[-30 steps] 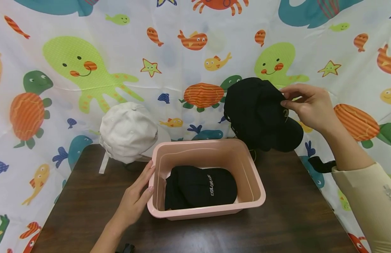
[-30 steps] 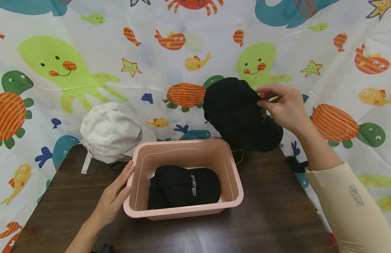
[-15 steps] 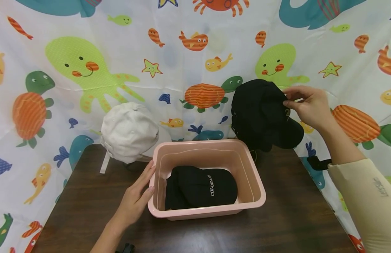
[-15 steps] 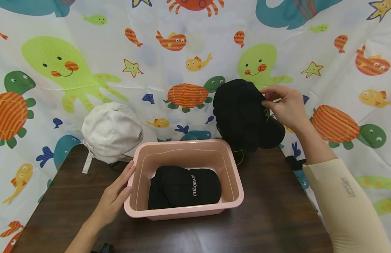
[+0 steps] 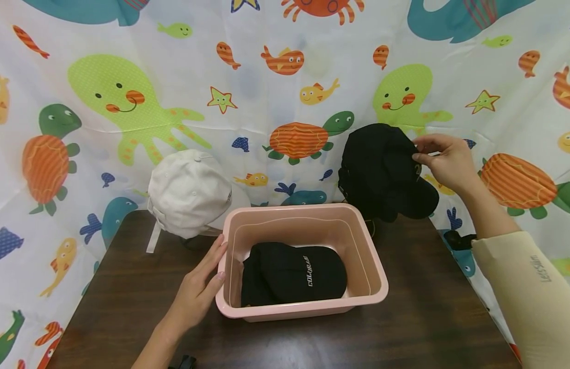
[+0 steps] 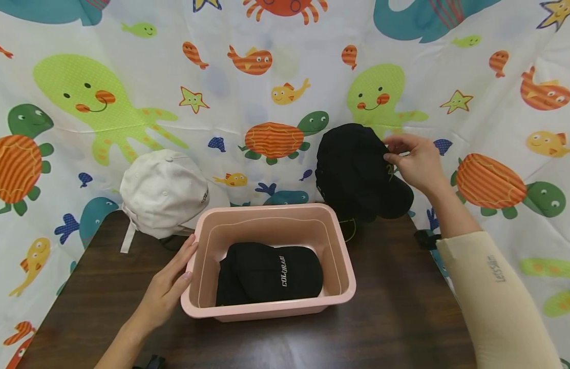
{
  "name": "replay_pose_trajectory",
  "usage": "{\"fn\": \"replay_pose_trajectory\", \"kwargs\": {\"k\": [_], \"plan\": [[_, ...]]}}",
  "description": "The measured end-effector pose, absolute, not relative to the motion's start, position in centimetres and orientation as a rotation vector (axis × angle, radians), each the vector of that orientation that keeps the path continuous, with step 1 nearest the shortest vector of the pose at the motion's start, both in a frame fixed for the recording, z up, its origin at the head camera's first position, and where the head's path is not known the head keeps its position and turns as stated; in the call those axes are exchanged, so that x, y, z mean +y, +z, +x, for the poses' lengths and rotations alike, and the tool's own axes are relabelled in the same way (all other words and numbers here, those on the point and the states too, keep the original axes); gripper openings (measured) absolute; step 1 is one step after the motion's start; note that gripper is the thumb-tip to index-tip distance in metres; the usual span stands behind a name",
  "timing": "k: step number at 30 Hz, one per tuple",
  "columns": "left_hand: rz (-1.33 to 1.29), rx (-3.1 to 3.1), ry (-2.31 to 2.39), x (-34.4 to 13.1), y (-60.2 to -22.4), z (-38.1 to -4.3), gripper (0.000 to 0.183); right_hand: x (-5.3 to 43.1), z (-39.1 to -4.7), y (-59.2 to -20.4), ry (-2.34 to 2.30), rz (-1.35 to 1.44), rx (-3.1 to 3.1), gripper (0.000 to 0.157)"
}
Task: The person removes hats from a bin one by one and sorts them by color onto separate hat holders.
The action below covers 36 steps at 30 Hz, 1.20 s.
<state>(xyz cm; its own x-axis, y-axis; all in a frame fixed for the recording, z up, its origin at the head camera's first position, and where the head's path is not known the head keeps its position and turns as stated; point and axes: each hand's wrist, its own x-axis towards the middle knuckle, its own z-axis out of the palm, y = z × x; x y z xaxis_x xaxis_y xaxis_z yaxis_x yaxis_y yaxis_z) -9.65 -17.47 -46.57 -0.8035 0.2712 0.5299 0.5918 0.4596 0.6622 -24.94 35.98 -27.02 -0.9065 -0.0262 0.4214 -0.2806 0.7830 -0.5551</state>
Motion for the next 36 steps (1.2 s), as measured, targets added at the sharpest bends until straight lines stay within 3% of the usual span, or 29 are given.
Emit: {"fn": "replay_pose_trajectory", "kwargs": {"k": [36], "plan": [[-0.717,-2.437,-1.271,-17.9,-46.8,-9.7,0.062,36.6,-27.5,-31.2,0.903,0.212,-2.647,0.026]]}}
